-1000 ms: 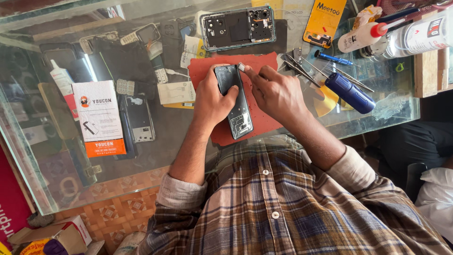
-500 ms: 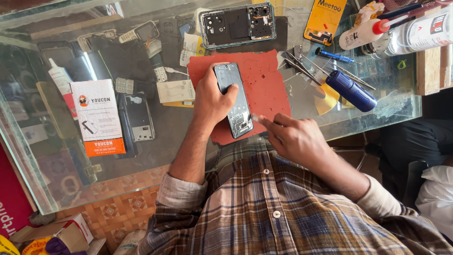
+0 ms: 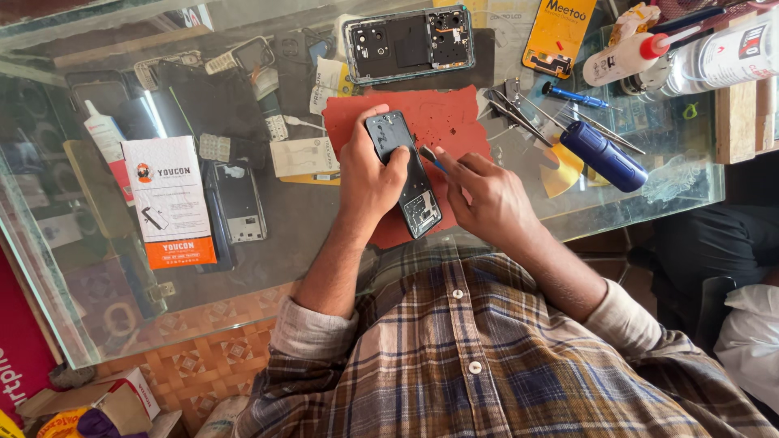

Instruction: The person uses a metal spudger to pry and scrape the back of a disassembled smartphone, then applies adhesive from a small bottle to the phone's frame. The person continues to scrape and adjust the phone's edges with the spudger while holding the device over a red work mat.

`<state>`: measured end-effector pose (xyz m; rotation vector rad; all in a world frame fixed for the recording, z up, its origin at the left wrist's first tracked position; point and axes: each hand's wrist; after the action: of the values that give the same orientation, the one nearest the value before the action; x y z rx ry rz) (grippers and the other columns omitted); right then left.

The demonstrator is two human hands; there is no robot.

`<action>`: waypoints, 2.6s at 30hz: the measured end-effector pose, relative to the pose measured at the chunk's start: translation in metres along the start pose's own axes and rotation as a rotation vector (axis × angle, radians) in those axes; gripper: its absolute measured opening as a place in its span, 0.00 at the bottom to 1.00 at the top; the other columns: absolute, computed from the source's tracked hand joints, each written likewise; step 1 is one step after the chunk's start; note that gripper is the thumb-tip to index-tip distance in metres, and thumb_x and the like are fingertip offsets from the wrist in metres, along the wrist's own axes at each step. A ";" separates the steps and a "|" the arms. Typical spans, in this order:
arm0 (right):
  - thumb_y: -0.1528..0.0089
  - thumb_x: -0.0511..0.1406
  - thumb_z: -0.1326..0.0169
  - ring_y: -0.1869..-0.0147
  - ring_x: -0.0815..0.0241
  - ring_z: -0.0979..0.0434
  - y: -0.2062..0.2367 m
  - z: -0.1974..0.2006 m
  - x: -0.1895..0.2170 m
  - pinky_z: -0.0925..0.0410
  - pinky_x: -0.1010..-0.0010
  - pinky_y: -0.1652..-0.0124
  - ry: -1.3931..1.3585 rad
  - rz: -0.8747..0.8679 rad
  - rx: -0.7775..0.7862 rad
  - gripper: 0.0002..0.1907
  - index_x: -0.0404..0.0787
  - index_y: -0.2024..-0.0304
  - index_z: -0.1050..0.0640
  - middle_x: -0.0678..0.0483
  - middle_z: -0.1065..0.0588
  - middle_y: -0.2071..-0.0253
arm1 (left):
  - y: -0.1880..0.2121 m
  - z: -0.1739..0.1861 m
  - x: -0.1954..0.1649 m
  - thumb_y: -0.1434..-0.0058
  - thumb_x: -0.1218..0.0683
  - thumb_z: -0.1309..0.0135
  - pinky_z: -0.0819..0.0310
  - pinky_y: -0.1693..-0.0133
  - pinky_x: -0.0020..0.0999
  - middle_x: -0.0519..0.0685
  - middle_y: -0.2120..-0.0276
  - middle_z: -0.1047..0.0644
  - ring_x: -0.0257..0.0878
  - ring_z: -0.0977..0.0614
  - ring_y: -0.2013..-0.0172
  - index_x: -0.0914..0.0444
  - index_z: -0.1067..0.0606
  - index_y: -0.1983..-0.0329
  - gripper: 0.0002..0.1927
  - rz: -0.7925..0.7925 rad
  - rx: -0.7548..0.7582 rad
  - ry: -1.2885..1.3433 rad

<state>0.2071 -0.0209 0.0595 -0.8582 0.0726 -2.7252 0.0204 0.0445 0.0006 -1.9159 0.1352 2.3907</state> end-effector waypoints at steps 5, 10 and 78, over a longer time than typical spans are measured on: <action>0.38 0.30 0.44 0.70 0.49 0.22 0.005 0.000 0.003 0.29 0.59 0.71 0.074 -0.026 0.047 0.24 0.41 0.39 0.23 0.51 0.25 0.66 | 0.000 0.000 0.001 0.41 0.61 0.46 0.18 0.57 0.38 0.54 0.64 0.17 0.44 0.12 0.64 0.67 0.31 0.39 0.25 0.026 0.003 -0.004; 0.39 0.29 0.45 0.70 0.49 0.22 -0.005 -0.002 0.003 0.29 0.59 0.71 0.121 -0.004 0.030 0.25 0.41 0.37 0.23 0.52 0.25 0.65 | 0.000 0.000 0.002 0.41 0.61 0.45 0.18 0.56 0.39 0.55 0.63 0.17 0.45 0.12 0.63 0.67 0.31 0.40 0.24 -0.022 -0.001 -0.022; 0.45 0.29 0.45 0.73 0.51 0.22 0.037 0.042 0.011 0.29 0.59 0.73 0.096 0.081 0.308 0.26 0.42 0.43 0.22 0.53 0.24 0.62 | -0.004 0.000 0.004 0.44 0.60 0.47 0.18 0.59 0.38 0.54 0.65 0.17 0.45 0.12 0.64 0.66 0.30 0.42 0.24 0.025 0.011 0.004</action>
<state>0.2321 -0.0576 0.0952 -0.6225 -0.2798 -2.6068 0.0200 0.0484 -0.0034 -1.9251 0.1731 2.3969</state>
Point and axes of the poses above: each hand's wrist, its own y-axis away from the middle knuckle, its own z-axis out of the back of the hand, x = y × z
